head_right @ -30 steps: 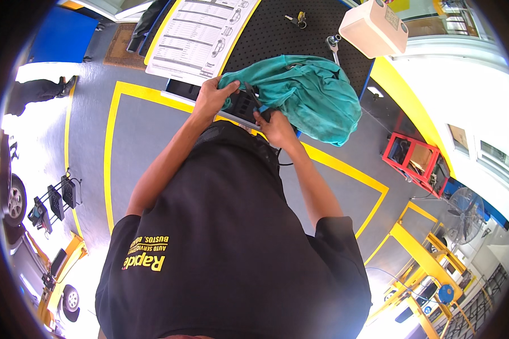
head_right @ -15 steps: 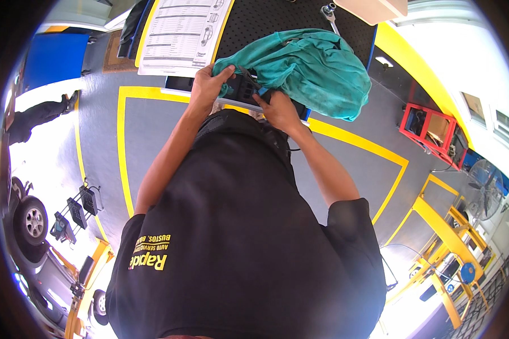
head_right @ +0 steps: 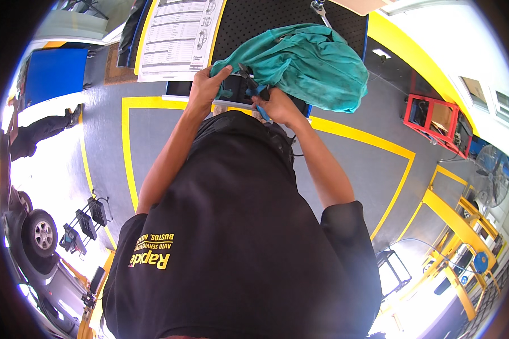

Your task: The person cleans tools with a cloth, selects a wrench from a toolbox, and then uses a cloth and pliers to work on a car's brake assembly while the vehicle is on a lift.

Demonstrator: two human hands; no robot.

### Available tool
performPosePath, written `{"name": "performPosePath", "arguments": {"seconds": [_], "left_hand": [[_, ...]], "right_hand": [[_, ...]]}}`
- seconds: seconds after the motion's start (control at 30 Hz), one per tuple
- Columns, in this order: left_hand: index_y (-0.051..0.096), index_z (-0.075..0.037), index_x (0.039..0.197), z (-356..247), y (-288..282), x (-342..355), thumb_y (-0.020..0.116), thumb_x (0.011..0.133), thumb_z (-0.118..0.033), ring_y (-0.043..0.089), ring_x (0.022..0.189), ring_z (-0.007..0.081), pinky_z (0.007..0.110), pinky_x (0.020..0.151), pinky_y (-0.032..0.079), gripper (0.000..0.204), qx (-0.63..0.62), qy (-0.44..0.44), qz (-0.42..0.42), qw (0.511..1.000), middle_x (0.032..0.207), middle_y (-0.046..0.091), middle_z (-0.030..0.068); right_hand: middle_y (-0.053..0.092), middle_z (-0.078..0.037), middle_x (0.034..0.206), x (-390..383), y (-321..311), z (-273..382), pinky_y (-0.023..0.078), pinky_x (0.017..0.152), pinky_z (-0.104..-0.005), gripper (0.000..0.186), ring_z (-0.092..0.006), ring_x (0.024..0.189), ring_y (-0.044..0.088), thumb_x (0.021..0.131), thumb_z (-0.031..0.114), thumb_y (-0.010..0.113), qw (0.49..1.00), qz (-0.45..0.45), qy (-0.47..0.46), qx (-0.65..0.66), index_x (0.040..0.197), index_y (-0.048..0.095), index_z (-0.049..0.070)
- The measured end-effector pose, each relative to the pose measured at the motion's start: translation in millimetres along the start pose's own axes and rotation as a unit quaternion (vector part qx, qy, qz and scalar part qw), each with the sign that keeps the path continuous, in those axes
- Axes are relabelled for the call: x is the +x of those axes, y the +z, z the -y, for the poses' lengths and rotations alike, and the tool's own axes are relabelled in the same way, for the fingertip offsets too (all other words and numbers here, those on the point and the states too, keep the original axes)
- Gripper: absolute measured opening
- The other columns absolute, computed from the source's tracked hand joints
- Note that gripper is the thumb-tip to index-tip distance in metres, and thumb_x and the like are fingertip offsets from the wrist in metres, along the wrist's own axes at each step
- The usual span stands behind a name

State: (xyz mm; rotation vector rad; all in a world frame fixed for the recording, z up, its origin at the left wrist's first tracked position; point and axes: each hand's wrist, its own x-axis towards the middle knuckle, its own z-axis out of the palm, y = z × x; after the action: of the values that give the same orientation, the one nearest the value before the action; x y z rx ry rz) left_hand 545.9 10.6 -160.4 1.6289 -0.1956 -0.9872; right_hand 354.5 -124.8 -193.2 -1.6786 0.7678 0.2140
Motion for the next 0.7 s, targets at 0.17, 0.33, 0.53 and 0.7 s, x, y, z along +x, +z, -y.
{"name": "performPosePath", "arguments": {"seconds": [0.17,0.33,0.53,0.7], "left_hand": [[0.077,0.000,0.104,-0.5,-1.1,0.5,0.079,0.099,-0.029,0.054,0.066,0.0033,0.025,0.059,0.042,0.030,0.000,-0.003,0.017,1.000,0.079,0.067,-0.0038],[0.077,0.000,0.103,2.8,-3.2,2.2,0.079,0.100,-0.030,0.054,0.066,0.0031,0.025,0.059,0.041,0.030,-0.012,-0.004,0.026,1.000,0.078,0.065,-0.0051],[0.077,0.003,0.098,-1.2,-3.1,0.9,0.078,0.097,-0.029,0.049,0.064,0.0052,0.028,0.057,0.039,0.032,0.048,0.009,0.004,0.999,0.073,0.061,-0.0035],[0.077,0.002,0.096,2.0,-5.0,3.5,0.079,0.097,-0.030,0.048,0.064,0.0056,0.029,0.056,0.038,0.032,0.052,0.010,0.006,0.999,0.071,0.059,-0.0036]], "right_hand": [[0.076,-0.026,0.101,-2.5,-11.1,13.3,0.053,0.087,-0.0479,0.042,-0.0450,0.100,0.071,0.102,0.035,0.072,0.993,-0.026,0.031,-0.115,0.107,0.072,-0.006],[0.077,-0.018,0.091,-14.3,-9.4,33.8,0.053,0.084,-0.0432,0.040,-0.0326,0.087,0.072,0.105,0.035,0.069,0.979,-0.029,0.042,-0.196,0.102,0.074,-0.005],[0.075,-0.017,0.086,-17.9,3.5,17.3,0.054,0.080,-0.0430,0.046,-0.0316,0.082,0.071,0.106,0.039,0.068,0.981,-0.077,0.012,-0.179,0.099,0.074,-0.006],[0.074,-0.030,0.104,-13.5,11.7,10.0,0.053,0.092,-0.0517,0.045,-0.0498,0.106,0.069,0.102,0.040,0.070,0.991,-0.063,0.054,-0.105,0.109,0.075,-0.004]]}}
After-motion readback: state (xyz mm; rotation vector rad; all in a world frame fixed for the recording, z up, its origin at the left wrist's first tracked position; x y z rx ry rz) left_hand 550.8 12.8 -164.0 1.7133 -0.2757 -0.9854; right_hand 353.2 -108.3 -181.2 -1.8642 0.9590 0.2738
